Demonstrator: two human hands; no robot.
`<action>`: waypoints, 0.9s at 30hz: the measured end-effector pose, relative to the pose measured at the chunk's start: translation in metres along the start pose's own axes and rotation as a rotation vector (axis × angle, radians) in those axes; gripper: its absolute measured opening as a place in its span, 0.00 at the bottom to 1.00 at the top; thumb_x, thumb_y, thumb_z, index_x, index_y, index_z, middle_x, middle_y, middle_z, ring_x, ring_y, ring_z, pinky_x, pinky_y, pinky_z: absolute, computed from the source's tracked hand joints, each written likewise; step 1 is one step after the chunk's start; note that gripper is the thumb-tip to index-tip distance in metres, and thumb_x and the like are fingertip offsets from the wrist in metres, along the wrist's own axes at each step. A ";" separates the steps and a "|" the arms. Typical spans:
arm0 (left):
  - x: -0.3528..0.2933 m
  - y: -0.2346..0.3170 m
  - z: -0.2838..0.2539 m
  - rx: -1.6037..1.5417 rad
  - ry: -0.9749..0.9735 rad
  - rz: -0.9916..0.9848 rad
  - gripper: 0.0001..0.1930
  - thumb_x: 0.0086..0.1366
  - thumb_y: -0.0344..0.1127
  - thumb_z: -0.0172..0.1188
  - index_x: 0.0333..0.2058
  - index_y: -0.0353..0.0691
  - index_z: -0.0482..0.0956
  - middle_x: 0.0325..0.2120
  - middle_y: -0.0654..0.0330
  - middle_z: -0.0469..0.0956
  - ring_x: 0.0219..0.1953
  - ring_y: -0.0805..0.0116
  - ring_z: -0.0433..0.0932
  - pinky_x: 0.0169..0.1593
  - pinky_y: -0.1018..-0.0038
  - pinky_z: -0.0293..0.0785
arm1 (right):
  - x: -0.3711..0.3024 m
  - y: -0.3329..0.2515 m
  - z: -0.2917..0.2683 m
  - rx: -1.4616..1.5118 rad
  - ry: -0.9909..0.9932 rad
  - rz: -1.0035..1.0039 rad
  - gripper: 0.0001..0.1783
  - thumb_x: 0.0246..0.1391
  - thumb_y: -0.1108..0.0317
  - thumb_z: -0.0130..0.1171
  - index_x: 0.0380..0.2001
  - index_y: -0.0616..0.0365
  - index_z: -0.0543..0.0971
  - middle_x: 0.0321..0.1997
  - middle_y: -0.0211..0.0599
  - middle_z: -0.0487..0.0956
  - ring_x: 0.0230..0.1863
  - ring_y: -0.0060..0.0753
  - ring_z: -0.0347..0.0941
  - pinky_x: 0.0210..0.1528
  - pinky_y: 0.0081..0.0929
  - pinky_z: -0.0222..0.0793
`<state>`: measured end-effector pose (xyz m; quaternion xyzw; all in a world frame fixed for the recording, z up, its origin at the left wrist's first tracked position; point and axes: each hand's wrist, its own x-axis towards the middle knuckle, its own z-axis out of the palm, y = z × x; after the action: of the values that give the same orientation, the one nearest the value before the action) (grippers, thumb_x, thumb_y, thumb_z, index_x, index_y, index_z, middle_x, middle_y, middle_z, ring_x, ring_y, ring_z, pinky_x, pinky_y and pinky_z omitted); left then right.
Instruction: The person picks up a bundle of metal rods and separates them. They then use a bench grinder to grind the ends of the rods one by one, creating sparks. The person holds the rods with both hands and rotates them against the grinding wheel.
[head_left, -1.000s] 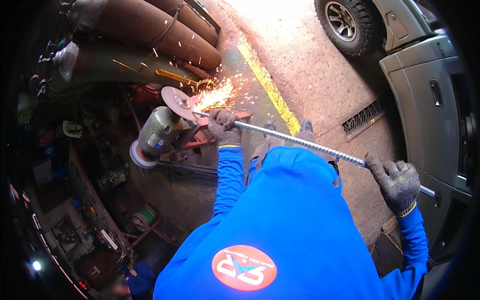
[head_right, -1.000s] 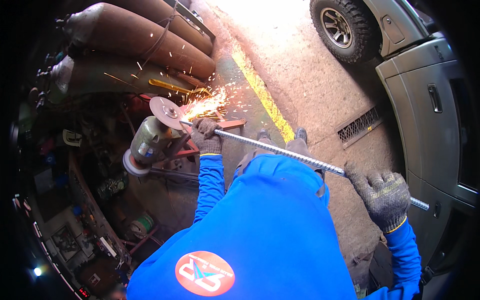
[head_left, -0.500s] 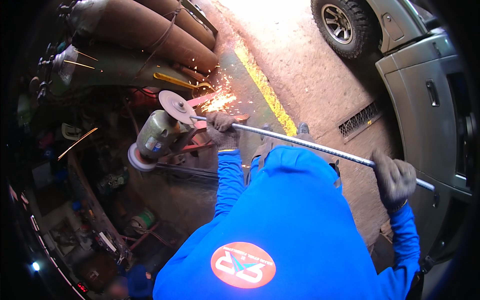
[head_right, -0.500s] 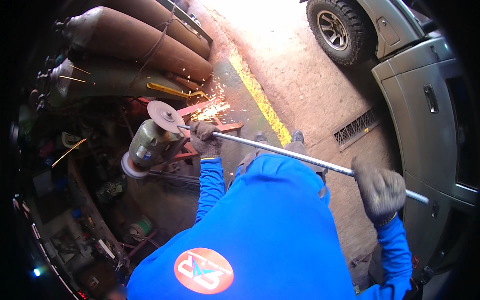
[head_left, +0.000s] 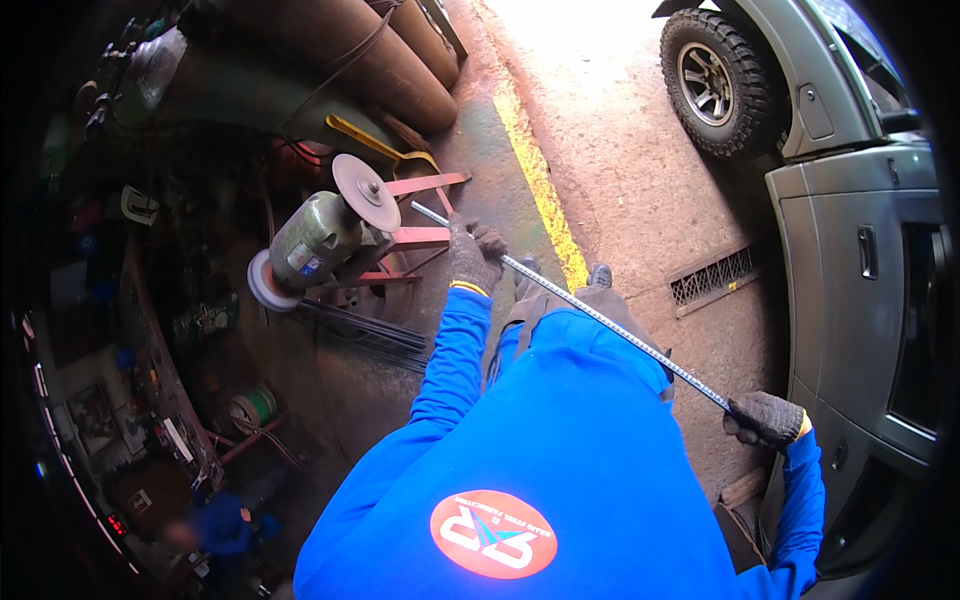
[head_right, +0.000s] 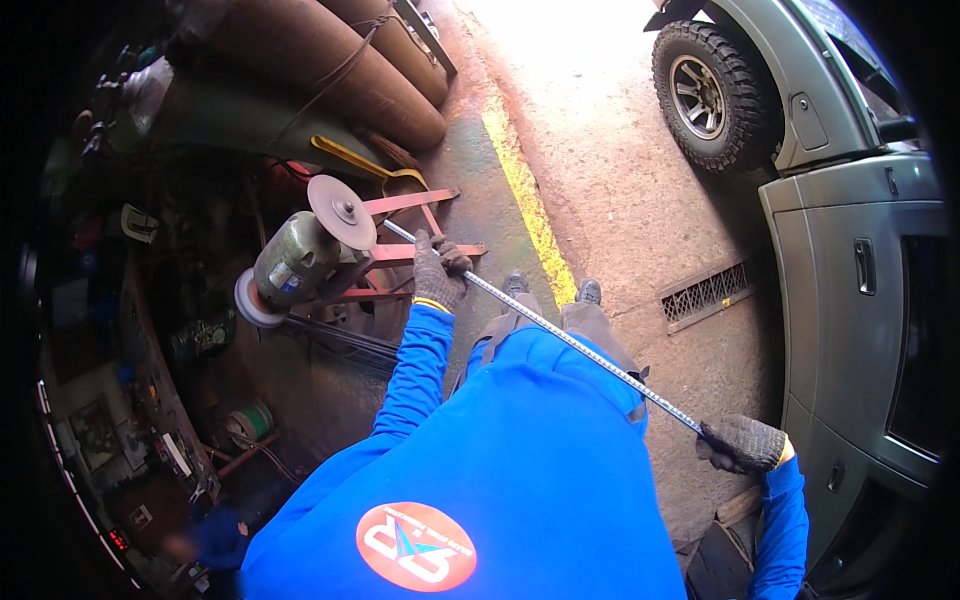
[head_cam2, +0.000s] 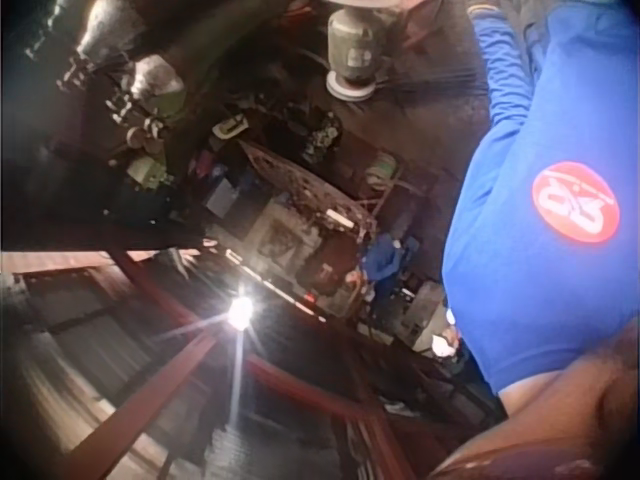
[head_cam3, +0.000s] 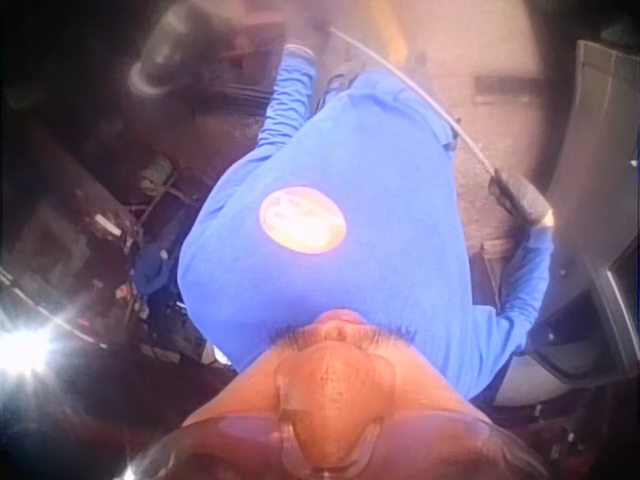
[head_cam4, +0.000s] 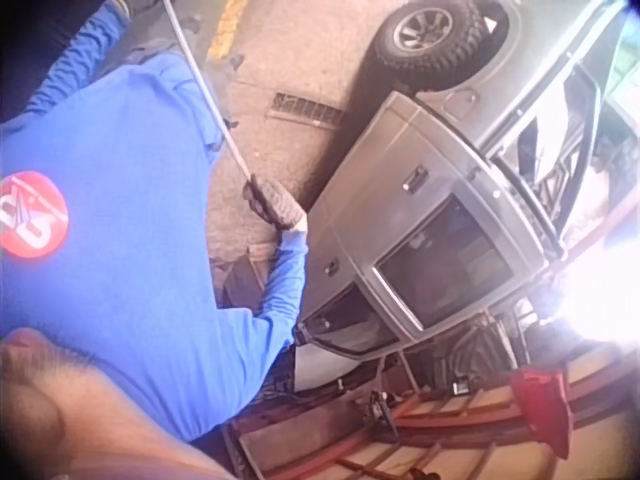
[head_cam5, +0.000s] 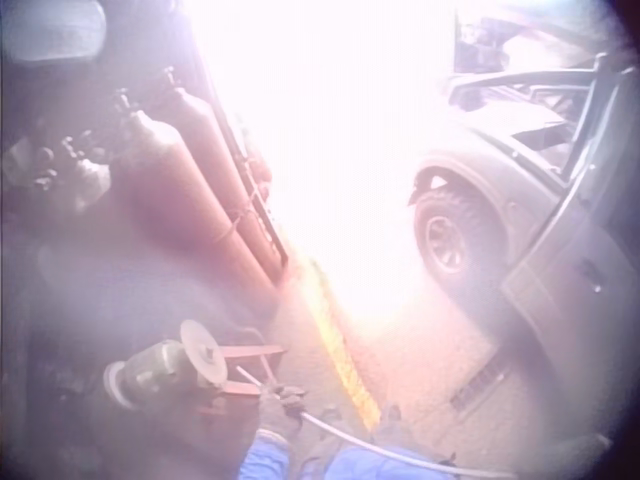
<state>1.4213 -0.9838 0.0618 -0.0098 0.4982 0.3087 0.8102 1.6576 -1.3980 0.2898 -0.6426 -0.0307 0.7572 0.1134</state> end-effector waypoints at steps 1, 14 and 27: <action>0.006 0.004 -0.006 -0.013 0.000 0.000 0.25 0.68 0.62 0.43 0.23 0.48 0.63 0.11 0.72 0.54 0.11 0.77 0.52 0.16 0.78 0.53 | -0.001 -0.004 0.000 -0.049 0.003 -0.086 0.26 0.66 0.48 0.43 0.32 0.59 0.80 0.16 0.27 0.71 0.15 0.18 0.63 0.18 0.19 0.60; 0.002 0.039 -0.021 -0.084 -0.202 -0.003 0.24 0.71 0.51 0.44 0.15 0.52 0.56 0.09 0.72 0.52 0.11 0.77 0.52 0.16 0.78 0.51 | -0.027 -0.061 0.030 -0.392 0.387 -0.314 0.17 0.62 0.57 0.52 0.37 0.59 0.83 0.18 0.38 0.75 0.19 0.24 0.69 0.24 0.27 0.66; 0.014 0.056 -0.037 -0.266 -0.544 -0.247 0.21 0.69 0.40 0.43 0.14 0.51 0.57 0.09 0.72 0.54 0.11 0.79 0.53 0.20 0.78 0.57 | -0.045 -0.063 0.063 -0.738 0.817 -0.536 0.14 0.51 0.58 0.64 0.37 0.55 0.82 0.19 0.48 0.75 0.22 0.48 0.75 0.23 0.36 0.68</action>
<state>1.3678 -0.9435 0.0484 -0.0931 0.2140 0.2615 0.9366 1.6111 -1.3402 0.3565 -0.8477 -0.4056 0.3342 0.0726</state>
